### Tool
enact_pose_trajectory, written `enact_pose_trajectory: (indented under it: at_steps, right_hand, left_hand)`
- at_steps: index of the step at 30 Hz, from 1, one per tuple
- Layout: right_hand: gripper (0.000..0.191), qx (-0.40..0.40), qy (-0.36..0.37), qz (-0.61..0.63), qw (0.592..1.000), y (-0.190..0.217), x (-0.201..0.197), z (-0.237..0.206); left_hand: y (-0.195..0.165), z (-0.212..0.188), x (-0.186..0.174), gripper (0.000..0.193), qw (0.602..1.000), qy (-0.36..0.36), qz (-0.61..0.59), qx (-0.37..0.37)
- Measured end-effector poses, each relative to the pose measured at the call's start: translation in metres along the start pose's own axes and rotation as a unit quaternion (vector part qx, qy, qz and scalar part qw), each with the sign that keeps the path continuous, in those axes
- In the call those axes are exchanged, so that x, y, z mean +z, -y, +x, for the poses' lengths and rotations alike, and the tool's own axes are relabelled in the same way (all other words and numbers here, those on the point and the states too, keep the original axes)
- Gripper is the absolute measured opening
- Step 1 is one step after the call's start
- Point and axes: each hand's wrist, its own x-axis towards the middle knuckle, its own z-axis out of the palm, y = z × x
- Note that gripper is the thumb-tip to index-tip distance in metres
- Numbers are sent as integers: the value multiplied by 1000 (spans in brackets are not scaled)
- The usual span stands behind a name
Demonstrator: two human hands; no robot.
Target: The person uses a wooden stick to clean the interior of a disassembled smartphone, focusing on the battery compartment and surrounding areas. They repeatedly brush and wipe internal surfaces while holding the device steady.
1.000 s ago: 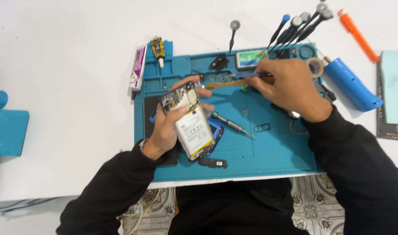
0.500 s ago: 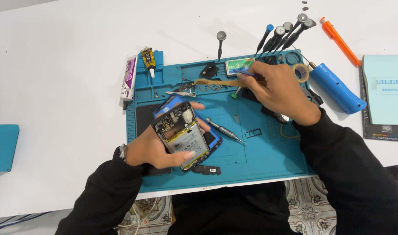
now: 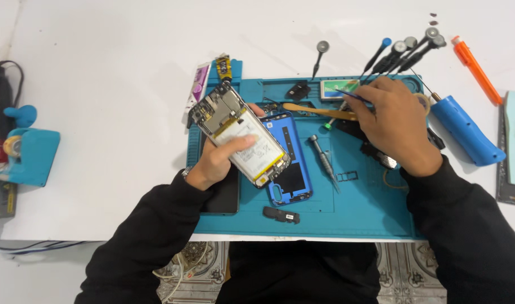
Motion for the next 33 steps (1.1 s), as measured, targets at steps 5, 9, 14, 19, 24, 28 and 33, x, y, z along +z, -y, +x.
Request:
enact_pose_trajectory:
  at_steps: [5, 9, 14, 19, 24, 28, 33]
  right_hand:
    - [18, 31, 35, 54, 997, 5, -4, 1]
    - [19, 16, 72, 93, 993, 11, -8, 2]
    - [23, -18, 116, 62, 991, 12, -6, 3]
    - [16, -49, 63, 56, 995, 10, -4, 1]
    - [15, 5, 70, 198, 978, 11, -2, -2]
    - [7, 0, 43, 274, 961, 24, -2, -13]
    - [26, -225, 43, 294, 928, 56, -3, -34]
  left_hand:
    - [1, 5, 0, 44, 994, -55, -90, 13]
    - [4, 5, 0, 43, 990, -65, -122, -6]
    - [9, 4, -1, 41, 990, -42, -134, -17]
    - [9, 3, 2, 40, 994, -30, -104, -23]
    - [9, 1, 6, 41, 998, 20, -54, -3]
    - [9, -4, 15, 39, 999, 17, 27, 32]
    - [0, -4, 33, 32, 979, -16, 142, 144]
